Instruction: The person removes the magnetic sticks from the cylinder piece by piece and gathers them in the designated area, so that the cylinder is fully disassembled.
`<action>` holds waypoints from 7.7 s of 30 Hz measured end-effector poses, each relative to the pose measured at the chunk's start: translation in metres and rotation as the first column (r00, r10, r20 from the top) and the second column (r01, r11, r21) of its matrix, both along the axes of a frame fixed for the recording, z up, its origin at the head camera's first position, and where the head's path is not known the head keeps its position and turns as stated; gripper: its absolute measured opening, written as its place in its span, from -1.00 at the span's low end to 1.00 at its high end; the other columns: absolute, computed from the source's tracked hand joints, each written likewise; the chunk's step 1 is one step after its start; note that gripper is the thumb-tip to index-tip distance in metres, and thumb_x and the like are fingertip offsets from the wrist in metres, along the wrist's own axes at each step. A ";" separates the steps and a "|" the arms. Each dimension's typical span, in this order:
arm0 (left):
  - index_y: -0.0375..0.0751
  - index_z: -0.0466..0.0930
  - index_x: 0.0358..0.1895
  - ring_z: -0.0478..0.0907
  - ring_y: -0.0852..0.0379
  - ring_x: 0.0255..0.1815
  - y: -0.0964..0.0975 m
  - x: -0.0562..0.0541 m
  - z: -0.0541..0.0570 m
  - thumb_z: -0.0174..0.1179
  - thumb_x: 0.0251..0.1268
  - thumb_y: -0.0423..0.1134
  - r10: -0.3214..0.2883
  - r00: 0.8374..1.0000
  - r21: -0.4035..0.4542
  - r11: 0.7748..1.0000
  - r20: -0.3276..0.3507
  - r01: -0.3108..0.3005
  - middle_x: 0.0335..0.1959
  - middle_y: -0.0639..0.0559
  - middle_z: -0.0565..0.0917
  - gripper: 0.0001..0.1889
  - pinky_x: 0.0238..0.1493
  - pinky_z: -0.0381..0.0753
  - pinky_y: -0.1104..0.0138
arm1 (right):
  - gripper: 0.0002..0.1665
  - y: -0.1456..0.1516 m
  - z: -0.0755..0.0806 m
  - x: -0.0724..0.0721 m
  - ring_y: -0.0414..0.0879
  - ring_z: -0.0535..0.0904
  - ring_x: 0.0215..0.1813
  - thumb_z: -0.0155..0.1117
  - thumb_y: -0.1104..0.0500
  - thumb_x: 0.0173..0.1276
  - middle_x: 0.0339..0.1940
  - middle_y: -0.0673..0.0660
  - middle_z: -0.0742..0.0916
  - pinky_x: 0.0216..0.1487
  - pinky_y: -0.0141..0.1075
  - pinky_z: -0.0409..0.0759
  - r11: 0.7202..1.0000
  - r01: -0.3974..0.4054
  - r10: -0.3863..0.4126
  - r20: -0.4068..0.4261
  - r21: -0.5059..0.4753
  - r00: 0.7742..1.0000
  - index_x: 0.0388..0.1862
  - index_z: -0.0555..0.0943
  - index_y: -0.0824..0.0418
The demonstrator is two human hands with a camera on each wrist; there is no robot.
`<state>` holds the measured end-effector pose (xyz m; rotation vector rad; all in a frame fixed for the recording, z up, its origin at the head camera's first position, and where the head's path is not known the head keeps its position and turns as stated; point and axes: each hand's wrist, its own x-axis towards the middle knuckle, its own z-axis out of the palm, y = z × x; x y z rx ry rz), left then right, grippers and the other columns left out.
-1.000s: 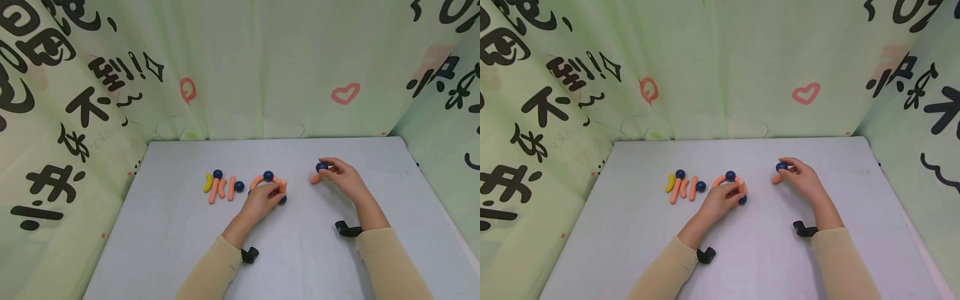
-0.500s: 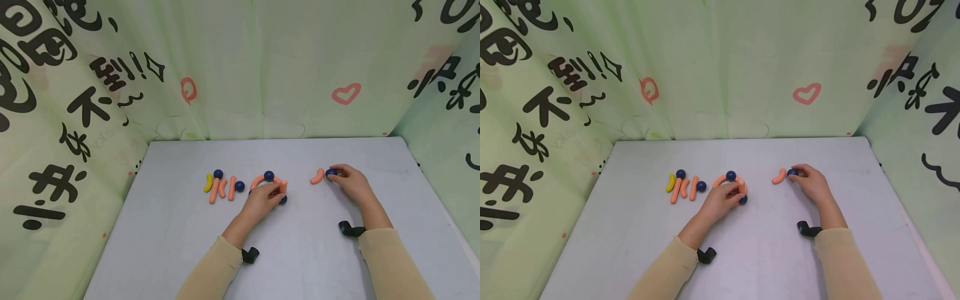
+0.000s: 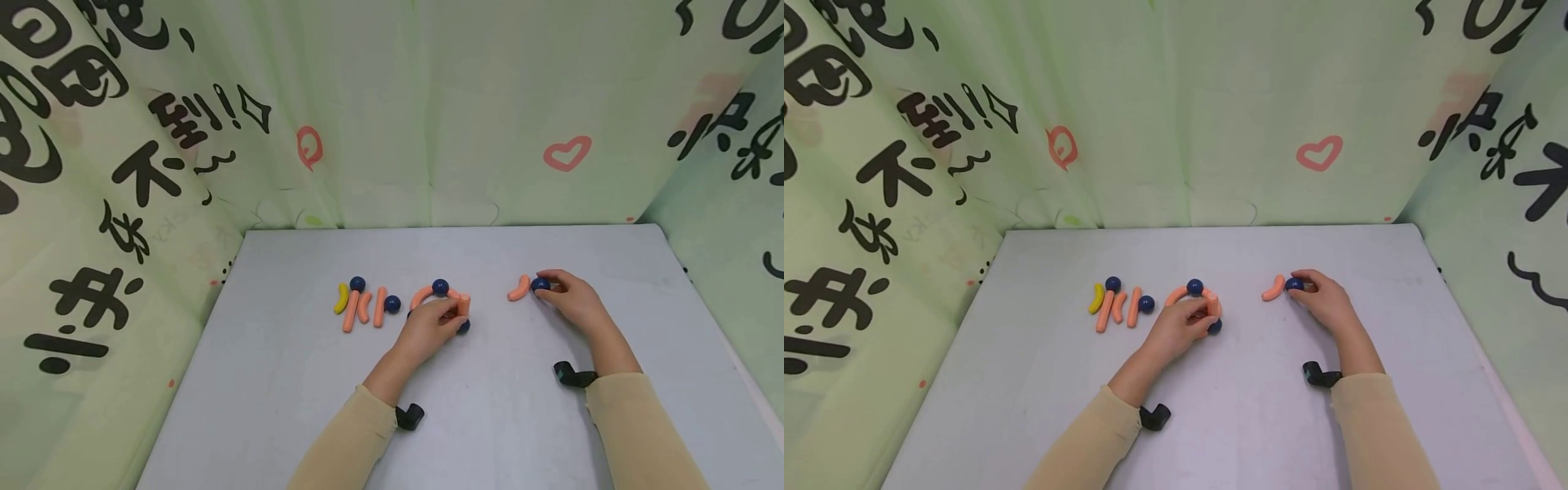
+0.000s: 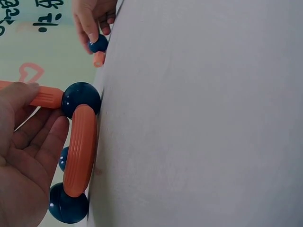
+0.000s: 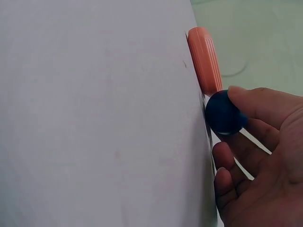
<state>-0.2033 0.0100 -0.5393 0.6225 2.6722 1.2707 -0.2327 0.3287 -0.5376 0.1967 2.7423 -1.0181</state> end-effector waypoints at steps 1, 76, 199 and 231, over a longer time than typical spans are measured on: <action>0.02 0.63 0.15 0.56 0.32 -0.08 0.000 0.000 0.000 0.23 0.40 -0.07 -0.003 1.000 0.001 1.000 -0.002 0.003 -0.09 0.17 0.68 -0.68 -0.07 0.57 0.55 | -0.24 0.000 0.000 0.000 0.20 0.41 0.09 0.16 -0.22 0.44 0.20 0.38 0.51 -0.08 -0.11 0.44 1.000 0.000 0.000 0.000 -0.004 1.000 0.46 0.32 0.15; 0.04 0.69 0.04 0.48 0.30 -0.19 0.002 -0.003 -0.004 0.23 0.38 -0.07 -0.037 0.999 -0.207 0.978 0.002 0.036 -0.15 0.20 0.66 -0.76 -0.20 0.48 0.49 | -0.73 -0.120 0.027 0.028 -0.10 0.66 -0.11 0.21 -0.02 0.45 -0.15 0.02 0.76 -0.05 -0.19 0.61 0.937 -0.331 0.282 -0.314 -0.112 0.907 0.03 0.63 0.04; 0.05 0.67 0.11 0.54 0.24 0.06 -0.057 0.015 -0.029 0.16 0.45 -0.05 -0.106 0.987 -0.152 0.985 -0.120 0.087 0.12 0.18 0.56 -0.73 0.13 0.57 0.34 | -0.56 -0.120 -0.013 0.046 -0.25 0.48 -0.25 0.34 0.03 0.38 0.05 -0.13 0.60 -0.19 -0.38 0.50 0.848 -0.529 0.510 -0.222 -0.033 0.831 0.22 0.56 -0.14; 0.09 0.72 0.01 0.54 0.16 0.00 -0.044 0.016 -0.034 0.15 0.43 0.03 -0.058 0.974 -0.284 0.959 -0.218 -0.006 0.08 0.17 0.61 -0.74 0.06 0.56 0.32 | -0.60 -0.127 -0.023 0.047 -0.25 0.48 -0.34 0.38 -0.01 0.32 -0.35 -0.17 0.62 -0.25 -0.36 0.48 0.885 -0.465 0.451 -0.249 0.003 0.857 0.14 0.62 -0.15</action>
